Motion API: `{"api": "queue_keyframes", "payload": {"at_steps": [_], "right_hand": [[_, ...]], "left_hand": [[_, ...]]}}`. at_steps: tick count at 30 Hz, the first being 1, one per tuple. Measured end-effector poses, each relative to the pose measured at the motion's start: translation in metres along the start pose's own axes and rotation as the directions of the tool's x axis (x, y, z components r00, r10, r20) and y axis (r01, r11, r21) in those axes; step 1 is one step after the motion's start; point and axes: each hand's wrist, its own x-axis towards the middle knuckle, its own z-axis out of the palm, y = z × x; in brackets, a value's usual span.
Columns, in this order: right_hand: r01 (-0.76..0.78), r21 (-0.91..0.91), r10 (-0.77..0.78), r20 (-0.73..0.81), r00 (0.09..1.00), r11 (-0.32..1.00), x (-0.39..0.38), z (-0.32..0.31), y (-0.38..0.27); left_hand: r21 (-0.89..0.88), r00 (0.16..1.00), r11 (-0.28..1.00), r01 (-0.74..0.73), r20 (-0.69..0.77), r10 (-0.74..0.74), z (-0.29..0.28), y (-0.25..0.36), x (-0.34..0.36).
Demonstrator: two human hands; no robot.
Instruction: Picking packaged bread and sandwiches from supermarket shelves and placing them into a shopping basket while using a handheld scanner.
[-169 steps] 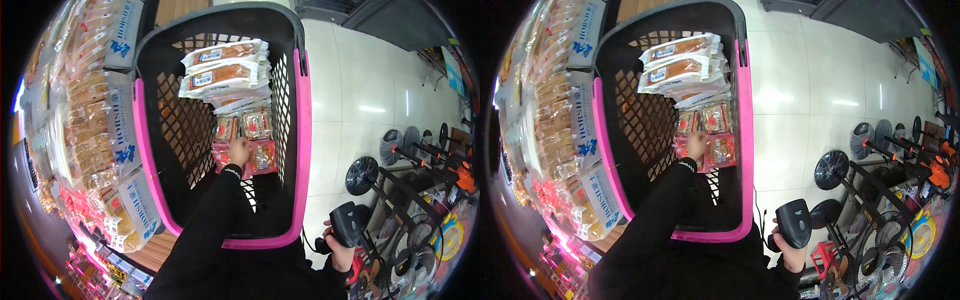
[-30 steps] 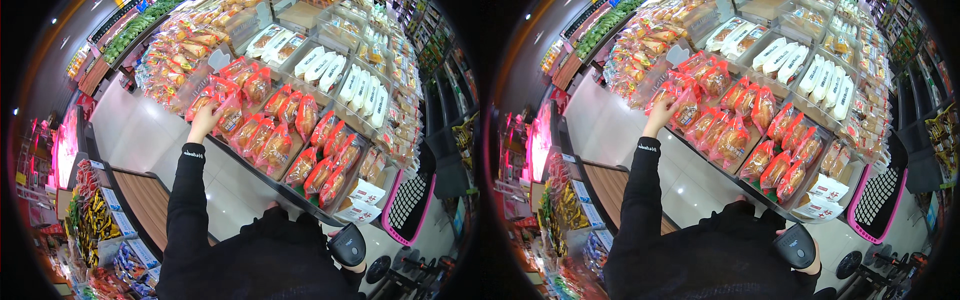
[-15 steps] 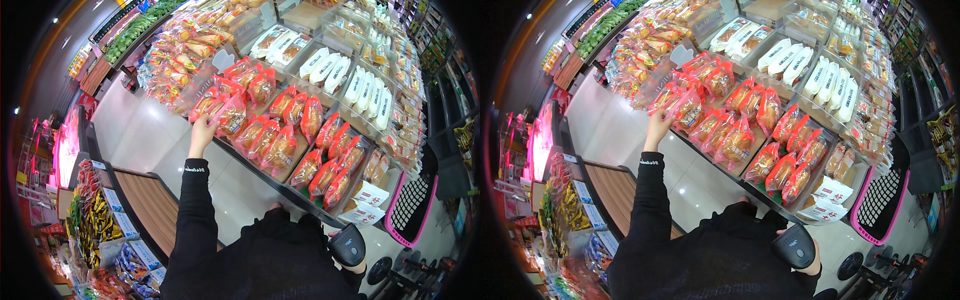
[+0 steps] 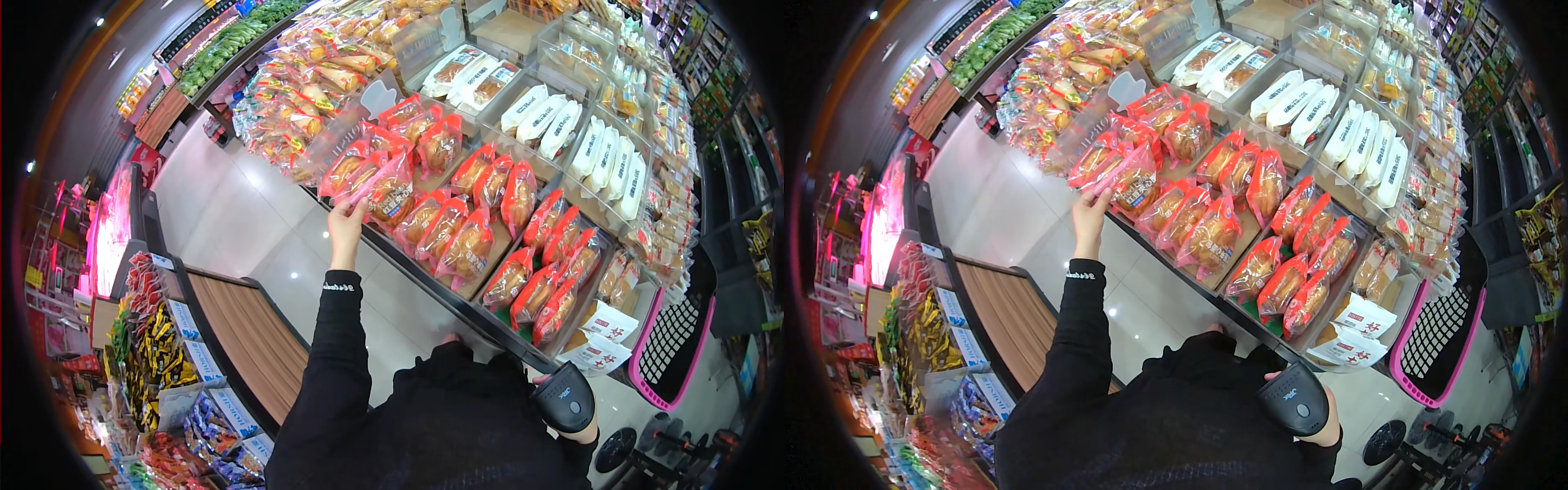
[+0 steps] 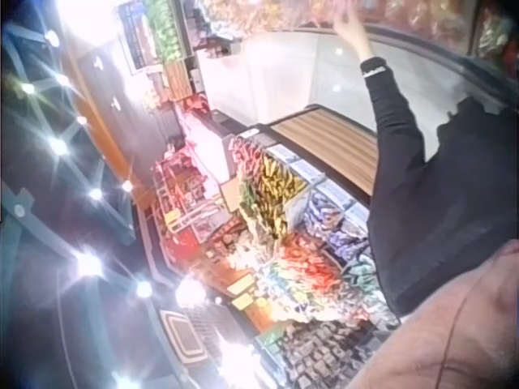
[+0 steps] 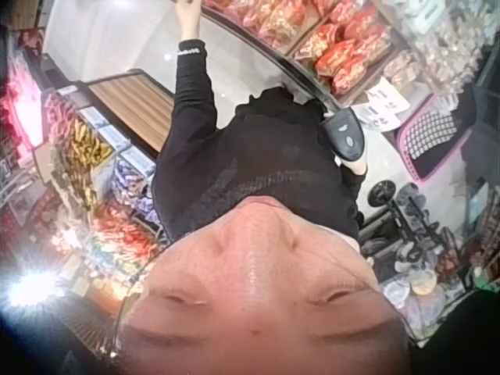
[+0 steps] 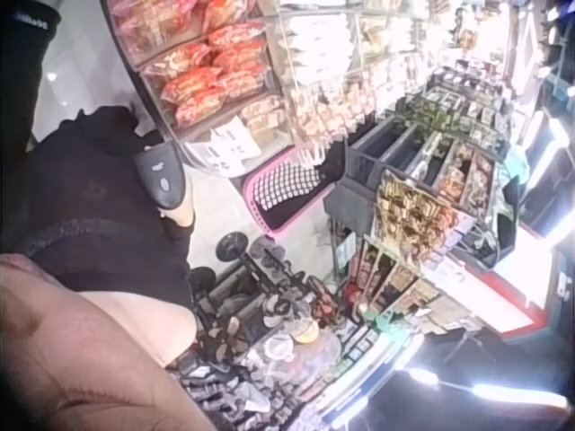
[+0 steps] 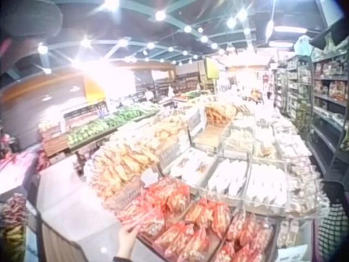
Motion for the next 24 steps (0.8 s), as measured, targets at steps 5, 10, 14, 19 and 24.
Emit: {"api": "queue_keyframes", "payload": {"at_steps": [5, 10, 14, 19, 24], "right_hand": [[-0.013, -0.011, 0.013, 0.011, 1.000, 1.000, 0.004, 0.001, -0.007], [0.007, -0.093, -0.005, 0.015, 1.000, 0.996, 0.007, -0.001, -0.012], [0.026, -0.151, -0.017, 0.063, 0.998, 0.988, 0.011, -0.002, -0.019], [-0.007, -0.046, 0.008, 0.015, 1.000, 0.999, 0.008, -0.003, -0.013], [0.035, -0.098, -0.030, 0.047, 0.998, 0.995, 0.010, -0.007, -0.012]], "left_hand": [[-0.005, 0.988, 0.988, -0.156, 0.016, 0.156, 0.014, 0.029, 0.006], [-0.141, 0.947, 0.938, -0.318, -0.004, 0.321, 0.008, 0.082, 0.045], [-0.194, 0.925, 0.906, -0.377, -0.034, 0.378, -0.010, 0.107, 0.058], [-0.217, 0.934, 0.910, -0.354, -0.039, 0.354, -0.018, 0.101, 0.056], [-0.163, 0.960, 0.948, -0.274, 0.019, 0.281, -0.011, 0.085, 0.046]]}}
